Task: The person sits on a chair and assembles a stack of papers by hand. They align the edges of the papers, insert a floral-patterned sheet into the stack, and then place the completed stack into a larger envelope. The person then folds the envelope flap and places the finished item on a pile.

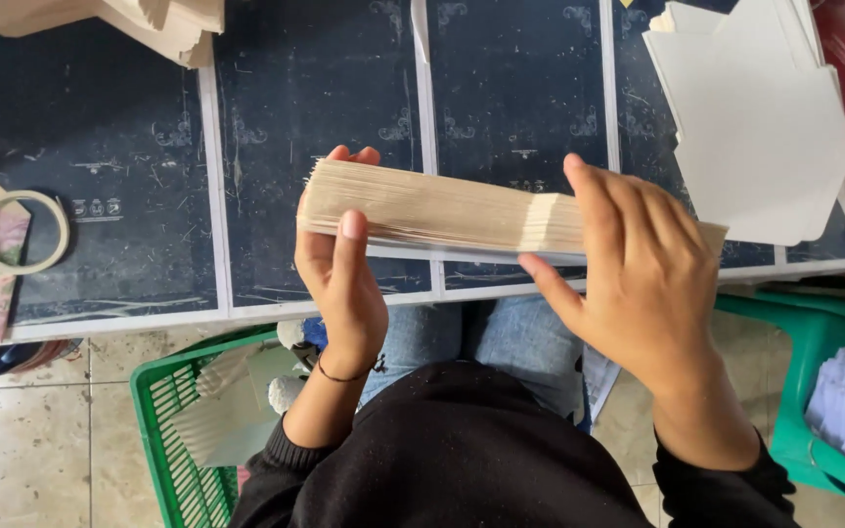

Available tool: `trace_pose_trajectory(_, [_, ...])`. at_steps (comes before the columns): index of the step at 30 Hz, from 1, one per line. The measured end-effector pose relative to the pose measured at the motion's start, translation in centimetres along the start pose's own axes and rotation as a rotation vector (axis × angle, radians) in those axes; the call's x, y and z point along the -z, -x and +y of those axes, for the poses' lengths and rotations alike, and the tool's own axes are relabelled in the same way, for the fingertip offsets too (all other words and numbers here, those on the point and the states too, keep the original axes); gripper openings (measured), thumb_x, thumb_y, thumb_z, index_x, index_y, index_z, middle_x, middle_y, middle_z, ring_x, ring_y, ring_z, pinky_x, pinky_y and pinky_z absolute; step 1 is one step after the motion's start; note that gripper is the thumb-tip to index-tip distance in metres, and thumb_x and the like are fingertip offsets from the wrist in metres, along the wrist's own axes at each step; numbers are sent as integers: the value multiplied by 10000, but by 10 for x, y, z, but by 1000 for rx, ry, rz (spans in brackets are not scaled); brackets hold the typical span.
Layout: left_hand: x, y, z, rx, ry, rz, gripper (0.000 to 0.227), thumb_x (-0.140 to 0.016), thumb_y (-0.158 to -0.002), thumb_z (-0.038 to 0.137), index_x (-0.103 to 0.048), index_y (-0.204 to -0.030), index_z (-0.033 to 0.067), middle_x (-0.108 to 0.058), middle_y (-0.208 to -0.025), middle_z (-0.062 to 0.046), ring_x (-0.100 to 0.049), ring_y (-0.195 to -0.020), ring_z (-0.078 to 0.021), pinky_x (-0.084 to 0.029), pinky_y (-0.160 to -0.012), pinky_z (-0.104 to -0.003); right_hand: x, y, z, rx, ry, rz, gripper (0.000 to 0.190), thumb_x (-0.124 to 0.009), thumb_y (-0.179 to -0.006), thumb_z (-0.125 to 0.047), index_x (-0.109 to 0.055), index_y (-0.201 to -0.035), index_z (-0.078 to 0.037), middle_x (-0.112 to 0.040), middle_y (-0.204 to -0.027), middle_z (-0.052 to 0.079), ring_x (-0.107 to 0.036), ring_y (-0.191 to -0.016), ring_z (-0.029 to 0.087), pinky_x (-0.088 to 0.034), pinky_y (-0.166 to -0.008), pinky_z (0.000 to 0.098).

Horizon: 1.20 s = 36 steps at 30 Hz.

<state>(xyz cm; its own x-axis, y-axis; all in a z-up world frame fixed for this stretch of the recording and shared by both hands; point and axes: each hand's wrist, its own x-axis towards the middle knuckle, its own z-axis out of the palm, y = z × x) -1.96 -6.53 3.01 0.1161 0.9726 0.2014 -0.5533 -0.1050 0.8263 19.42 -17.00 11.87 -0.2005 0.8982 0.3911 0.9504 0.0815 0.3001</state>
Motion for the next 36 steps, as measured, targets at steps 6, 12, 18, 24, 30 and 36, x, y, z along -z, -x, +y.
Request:
trace_pose_trajectory(6, [1,-10,2,-73,-23,15,475,-652,-1110,278,-556,-1497,20,-627,-1532,-217,-609,-1490,-363,-465,-1352,-508,28,9,-12,-158,-146,-189,1012,-603,-1089,-630,-237,-1729,63,-331,-1784,300,-347,-1668,457,-300,-1389,646])
trace_pose_trajectory(12, [-8,-8,3,-84,-69,-93,812,-673,-1118,558,-399,-1667,25,-477,-1724,-239,-456,-1673,-391,-375,-1446,-539,30,8,-8,20,-134,-123,960,-720,-1058,-597,-422,-1650,97,-645,-1616,262,-708,-1423,373,-599,-1190,435])
trace_pose_trajectory(18, [-10,-18,13,48,-95,5,587,-692,-1074,402,-574,-1522,41,-668,-1532,-192,-641,-1484,-316,-525,-1260,-458,8,8,-4,-3,112,-23,635,-639,-1153,-577,-688,-1563,-95,-851,-1192,-26,-787,-929,114,-569,-677,256])
trace_pose_trajectory(24, [-6,-20,13,58,-25,-11,518,-693,-1089,356,-610,-1477,23,-665,-1524,-200,-640,-1477,-323,-503,-1296,-468,11,-15,-4,68,3,-28,786,-705,-1078,-647,-656,-1556,-25,-778,-1378,109,-743,-1213,234,-589,-966,351])
trace_pose_trajectory(30, [-4,-23,18,141,-62,-72,677,-729,-1026,487,-564,-1526,62,-623,-1383,-104,-579,-1301,-210,-481,-1132,-361,20,-37,-43,55,-120,140,287,-843,-1115,-93,-768,-1386,-40,-748,-1398,147,-676,-1280,342,-540,-1055,468])
trace_pose_trajectory(36, [0,-32,8,202,-106,-42,389,-689,-1027,390,-683,-1293,106,-699,-1177,16,-631,-1099,-121,-472,-1006,-280,-22,-36,-62,55,-234,285,217,-770,-1133,-181,-791,-1334,-101,-745,-1306,98,-736,-1158,294,-441,-1006,457])
